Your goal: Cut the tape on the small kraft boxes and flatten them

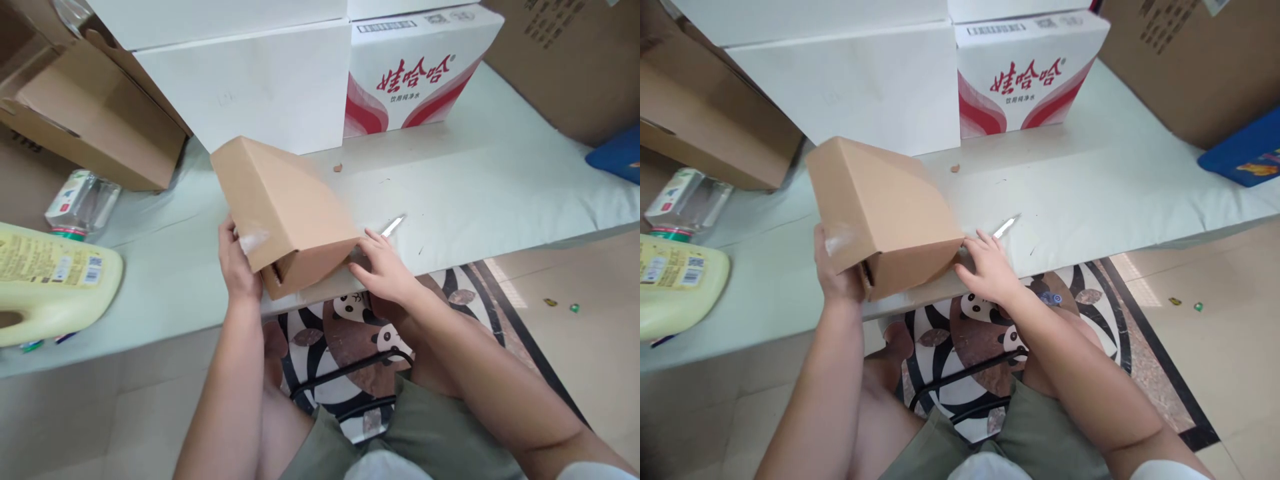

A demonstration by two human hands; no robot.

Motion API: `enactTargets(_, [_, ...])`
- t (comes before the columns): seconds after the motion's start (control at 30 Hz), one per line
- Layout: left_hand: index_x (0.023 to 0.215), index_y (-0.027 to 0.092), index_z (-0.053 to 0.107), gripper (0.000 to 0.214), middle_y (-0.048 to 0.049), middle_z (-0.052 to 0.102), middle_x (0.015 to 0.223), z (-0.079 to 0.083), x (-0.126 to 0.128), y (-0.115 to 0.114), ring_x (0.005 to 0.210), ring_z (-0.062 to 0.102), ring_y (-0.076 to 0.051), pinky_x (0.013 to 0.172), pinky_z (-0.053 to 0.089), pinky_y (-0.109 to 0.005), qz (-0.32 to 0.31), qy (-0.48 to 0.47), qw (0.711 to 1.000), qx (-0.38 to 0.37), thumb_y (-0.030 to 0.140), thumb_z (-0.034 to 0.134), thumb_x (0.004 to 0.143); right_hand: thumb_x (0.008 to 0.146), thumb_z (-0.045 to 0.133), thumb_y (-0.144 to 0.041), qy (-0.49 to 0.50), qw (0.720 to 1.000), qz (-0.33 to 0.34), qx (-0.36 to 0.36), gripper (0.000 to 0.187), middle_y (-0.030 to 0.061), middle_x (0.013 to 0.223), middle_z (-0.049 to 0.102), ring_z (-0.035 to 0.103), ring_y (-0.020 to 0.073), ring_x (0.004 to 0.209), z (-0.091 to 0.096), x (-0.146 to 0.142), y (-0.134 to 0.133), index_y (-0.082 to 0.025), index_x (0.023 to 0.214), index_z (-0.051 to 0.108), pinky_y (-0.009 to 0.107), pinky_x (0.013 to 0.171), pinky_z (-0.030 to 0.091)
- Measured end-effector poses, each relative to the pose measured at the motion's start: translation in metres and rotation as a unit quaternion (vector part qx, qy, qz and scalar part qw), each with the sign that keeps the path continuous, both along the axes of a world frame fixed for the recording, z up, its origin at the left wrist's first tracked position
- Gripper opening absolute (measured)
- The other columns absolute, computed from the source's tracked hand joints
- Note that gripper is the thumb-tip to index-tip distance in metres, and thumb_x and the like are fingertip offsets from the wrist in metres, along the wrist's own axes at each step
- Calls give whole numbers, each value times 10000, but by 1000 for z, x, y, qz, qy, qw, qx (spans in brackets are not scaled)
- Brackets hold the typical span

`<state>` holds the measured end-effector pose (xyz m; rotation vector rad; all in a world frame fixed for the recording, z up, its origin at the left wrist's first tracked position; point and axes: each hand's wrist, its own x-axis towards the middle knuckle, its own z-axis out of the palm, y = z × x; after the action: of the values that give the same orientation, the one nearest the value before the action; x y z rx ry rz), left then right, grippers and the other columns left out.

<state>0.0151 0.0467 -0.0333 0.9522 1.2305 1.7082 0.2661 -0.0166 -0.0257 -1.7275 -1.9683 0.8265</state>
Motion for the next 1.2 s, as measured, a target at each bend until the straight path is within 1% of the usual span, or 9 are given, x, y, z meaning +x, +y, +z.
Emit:
enactTargets(0.07, [851,231,689,322,-42,748,916,2,1,1,962,711,-237,811,567,-299,-9,-89,996,-16,532,741,749,916,563,-377,93,995,-18,14,520,144,1515,625,406,416,1557,-2,1,0,-206,1406,582,673,1263,323])
enactTargets(0.17, [792,226,671,416,-66,748,854,14,3,-3,978,727,-271,803,582,-327,-27,-178,984,5,641,645,774,925,599,-434,242,969,-41,10,470,134,1467,649,566,347,1425,-9,3,-1,-260,1355,525,606,1187,450])
enactTargets(0.23, [803,223,688,462,-82,768,886,23,5,-7,1027,739,-303,840,602,-369,-53,-194,979,7,677,605,783,924,627,-494,317,947,-46,4,489,121,1487,634,576,316,1417,-14,3,-2,-294,1343,475,574,1180,468])
enactTargets(0.33, [802,229,706,407,-80,779,879,28,5,-13,1016,751,-318,834,619,-395,-88,-178,980,-27,630,688,730,877,698,-596,365,929,-61,14,631,126,1551,583,540,314,1458,-20,4,-2,-319,1363,406,560,1202,451])
enactTargets(0.4, [792,228,703,373,-79,776,863,26,6,-13,993,756,-322,821,620,-395,-98,-159,981,-52,584,740,687,842,736,-622,378,922,-80,25,702,139,1561,574,528,324,1468,-21,5,-3,-319,1361,372,580,1220,426])
enactTargets(0.53, [774,220,683,351,-76,765,843,22,11,-9,927,761,-315,799,617,-391,-88,-130,983,-92,541,753,651,848,754,-533,406,909,-88,38,632,147,1517,608,536,332,1466,-16,5,-2,-305,1310,388,606,1229,422])
enactTargets(0.77, [819,216,737,256,-44,760,875,21,7,-2,819,696,-218,675,564,-304,-22,-72,979,-189,444,667,725,807,764,-467,411,907,-92,21,556,114,1166,743,700,337,1197,-11,3,2,-292,1259,491,586,1074,569])
enactTargets(1.0, [620,220,609,205,-11,642,704,15,-10,1,711,587,-167,609,486,-267,-9,50,990,-130,354,746,693,786,783,-453,318,933,-147,81,564,133,1318,683,593,355,1349,-9,2,2,-258,1271,571,549,1095,550])
enactTargets(1.2, [575,213,509,318,38,479,554,26,-13,0,509,431,-108,460,380,-227,27,102,981,-164,353,745,736,748,784,-471,292,941,-158,66,498,123,1184,738,649,356,1225,-6,-3,0,-229,1158,638,518,993,580])
